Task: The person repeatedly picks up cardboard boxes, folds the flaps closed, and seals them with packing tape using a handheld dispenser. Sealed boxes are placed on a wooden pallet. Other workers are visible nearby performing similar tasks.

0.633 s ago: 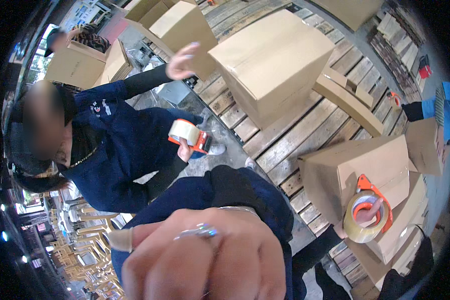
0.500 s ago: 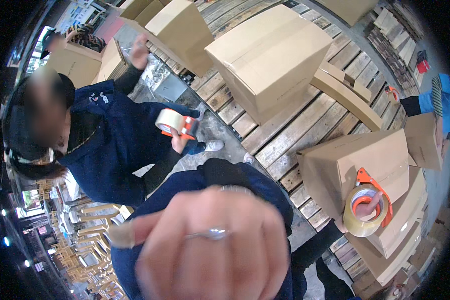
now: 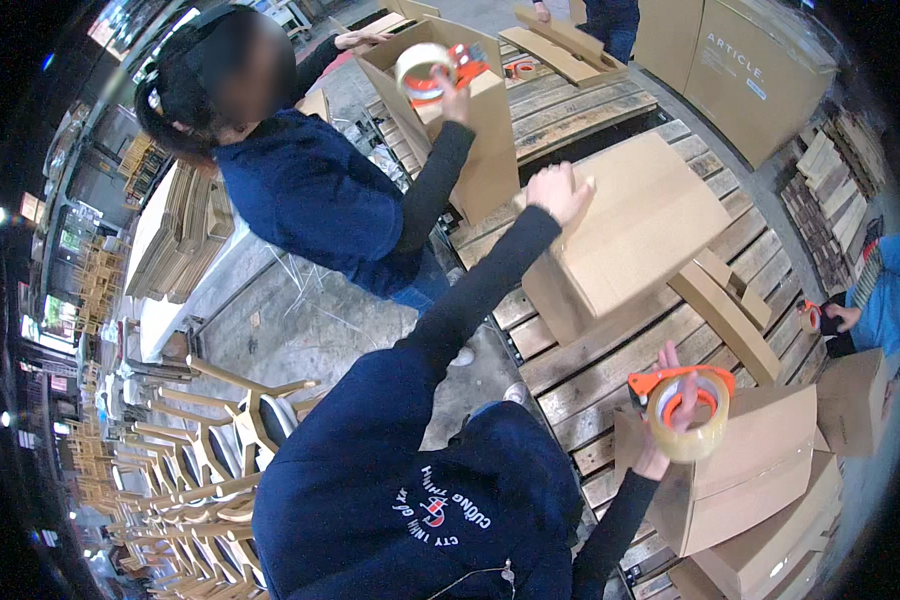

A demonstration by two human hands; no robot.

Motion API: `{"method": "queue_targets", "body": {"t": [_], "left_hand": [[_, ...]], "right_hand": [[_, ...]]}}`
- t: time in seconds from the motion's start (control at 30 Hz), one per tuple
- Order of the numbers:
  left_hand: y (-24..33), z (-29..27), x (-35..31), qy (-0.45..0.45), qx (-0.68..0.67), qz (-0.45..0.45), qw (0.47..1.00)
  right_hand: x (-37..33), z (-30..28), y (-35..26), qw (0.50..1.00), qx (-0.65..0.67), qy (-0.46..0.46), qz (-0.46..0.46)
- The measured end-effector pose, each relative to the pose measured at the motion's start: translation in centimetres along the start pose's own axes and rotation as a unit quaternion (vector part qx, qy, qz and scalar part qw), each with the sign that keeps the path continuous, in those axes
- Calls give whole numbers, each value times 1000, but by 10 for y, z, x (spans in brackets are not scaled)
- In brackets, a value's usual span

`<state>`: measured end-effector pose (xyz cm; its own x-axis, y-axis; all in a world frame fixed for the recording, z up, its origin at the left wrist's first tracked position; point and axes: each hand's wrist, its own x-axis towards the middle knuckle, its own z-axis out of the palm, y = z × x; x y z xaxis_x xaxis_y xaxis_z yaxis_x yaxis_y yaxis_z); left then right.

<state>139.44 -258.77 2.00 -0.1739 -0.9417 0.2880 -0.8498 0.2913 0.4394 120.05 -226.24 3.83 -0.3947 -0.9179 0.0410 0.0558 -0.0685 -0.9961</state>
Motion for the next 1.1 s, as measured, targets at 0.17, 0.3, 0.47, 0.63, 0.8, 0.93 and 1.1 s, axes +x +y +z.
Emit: {"method": "queue_targets", "body": {"t": [0.17, 0.3, 0.47, 0.63, 0.8, 0.93, 1.1], "left_hand": [[-47, -72, -76, -66, -54, 7, 996], [-98, -65, -78, -391, -510, -271, 717], [-97, -27, -102, -424, -710, -262, 496], [-77, -67, -121, -315, -721, -181, 590], [-74, -54, -118, -173, -726, -86, 660], [-94, 7, -133, -270, -662, -155, 681], [-89, 16, -169, -402, -609, -211, 650]], "right_hand": [[4, 25, 37, 999, -21, -23, 36], [-2, 38, 40, 998, -16, -25, 50], [12, 30, 35, 999, 10, -3, 35], [23, -12, 20, 995, 89, 1, 42], [6, -49, 21, 958, 264, -77, 74], [-30, -60, 44, 889, 419, -127, 133], [-74, -33, 65, 975, -100, 163, 111]]}}
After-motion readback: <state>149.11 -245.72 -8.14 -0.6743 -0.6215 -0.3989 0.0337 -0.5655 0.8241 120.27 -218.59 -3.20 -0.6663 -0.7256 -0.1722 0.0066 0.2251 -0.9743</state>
